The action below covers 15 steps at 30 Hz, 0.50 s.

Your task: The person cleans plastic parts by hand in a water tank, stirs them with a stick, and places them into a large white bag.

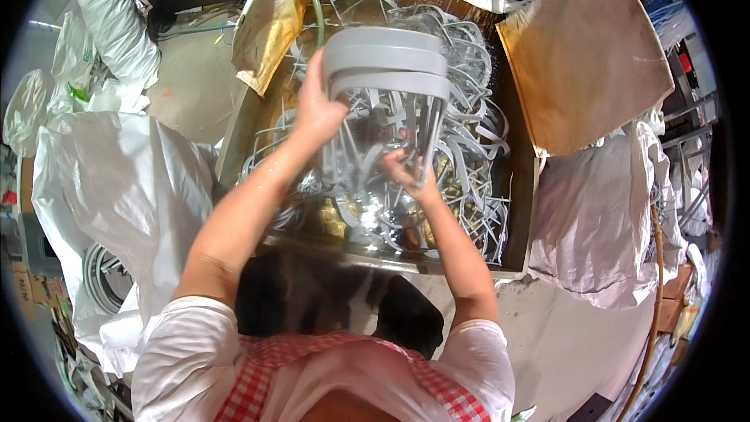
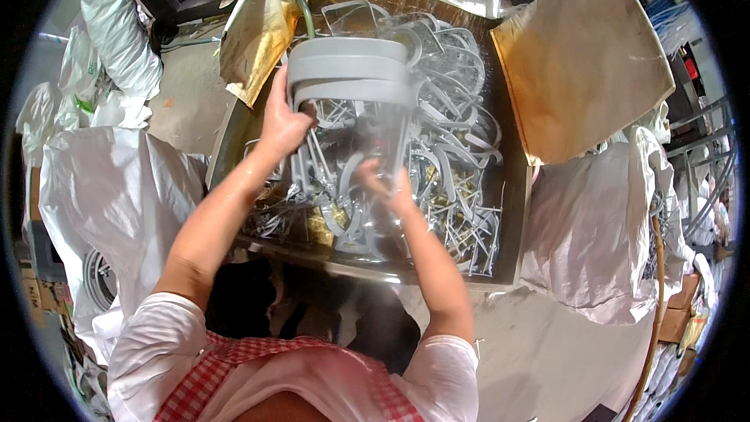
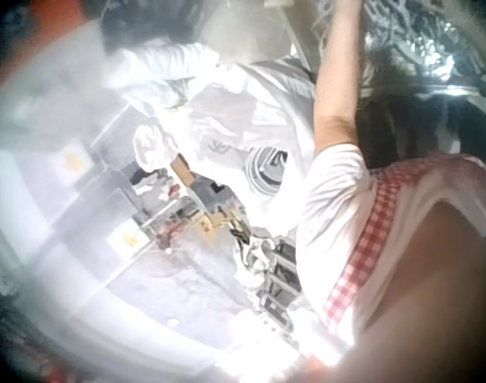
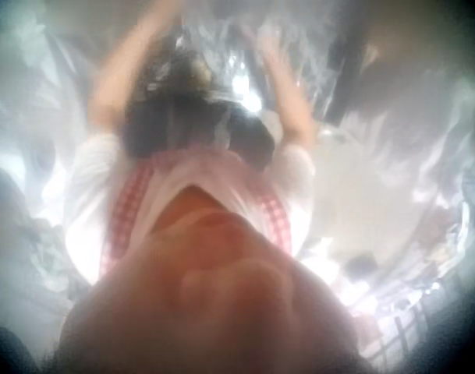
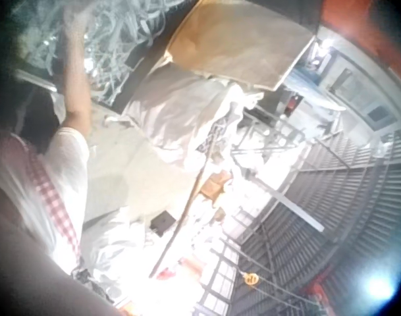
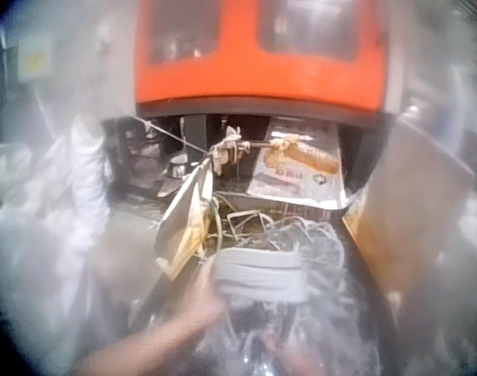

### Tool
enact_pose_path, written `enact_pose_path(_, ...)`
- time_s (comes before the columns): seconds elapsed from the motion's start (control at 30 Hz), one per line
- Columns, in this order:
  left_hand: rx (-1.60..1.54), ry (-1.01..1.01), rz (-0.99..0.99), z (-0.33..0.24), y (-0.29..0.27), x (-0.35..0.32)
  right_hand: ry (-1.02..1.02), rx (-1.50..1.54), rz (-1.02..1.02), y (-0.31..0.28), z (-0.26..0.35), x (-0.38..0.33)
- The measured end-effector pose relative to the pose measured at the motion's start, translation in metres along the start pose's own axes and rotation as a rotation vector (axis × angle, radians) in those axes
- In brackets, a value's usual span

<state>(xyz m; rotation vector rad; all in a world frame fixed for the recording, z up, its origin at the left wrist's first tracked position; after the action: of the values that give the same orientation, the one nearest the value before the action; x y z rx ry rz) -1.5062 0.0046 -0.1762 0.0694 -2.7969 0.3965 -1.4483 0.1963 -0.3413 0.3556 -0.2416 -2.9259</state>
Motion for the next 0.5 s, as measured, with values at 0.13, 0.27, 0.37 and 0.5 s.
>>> enact_pose_path(0.13,0.315,0.36,0.231,-0.072,0.008,-0.003,-0.113,-0.243,-0.091,0.037,0.003,0.006)
enact_pose_path(0.27,0.808,1.159,0.393,-0.157,0.031,-0.025,-0.222,-0.353,-0.281,0.001,-0.062,0.02)
enact_pose_path(0.37,0.596,0.884,0.047,-0.176,0.025,0.017,-0.166,-0.009,-0.523,-0.055,-0.076,0.024)
enact_pose_path(0.5,0.427,0.515,-0.188,-0.16,-0.047,0.012,0.058,-0.06,-0.446,-0.051,-0.046,0.01)
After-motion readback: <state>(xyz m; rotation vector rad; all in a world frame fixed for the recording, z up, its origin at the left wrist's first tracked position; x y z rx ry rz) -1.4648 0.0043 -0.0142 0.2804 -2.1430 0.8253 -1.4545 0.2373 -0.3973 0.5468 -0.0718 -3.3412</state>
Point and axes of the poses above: each hand's wrist, its own x-axis towards the middle knuckle, its own y-axis out of the palm, z = x × y, the point moved 6 cm from there along x, towards the middle knuckle, and after that the axes turned 1 degree about z, right-handed, at the moved point
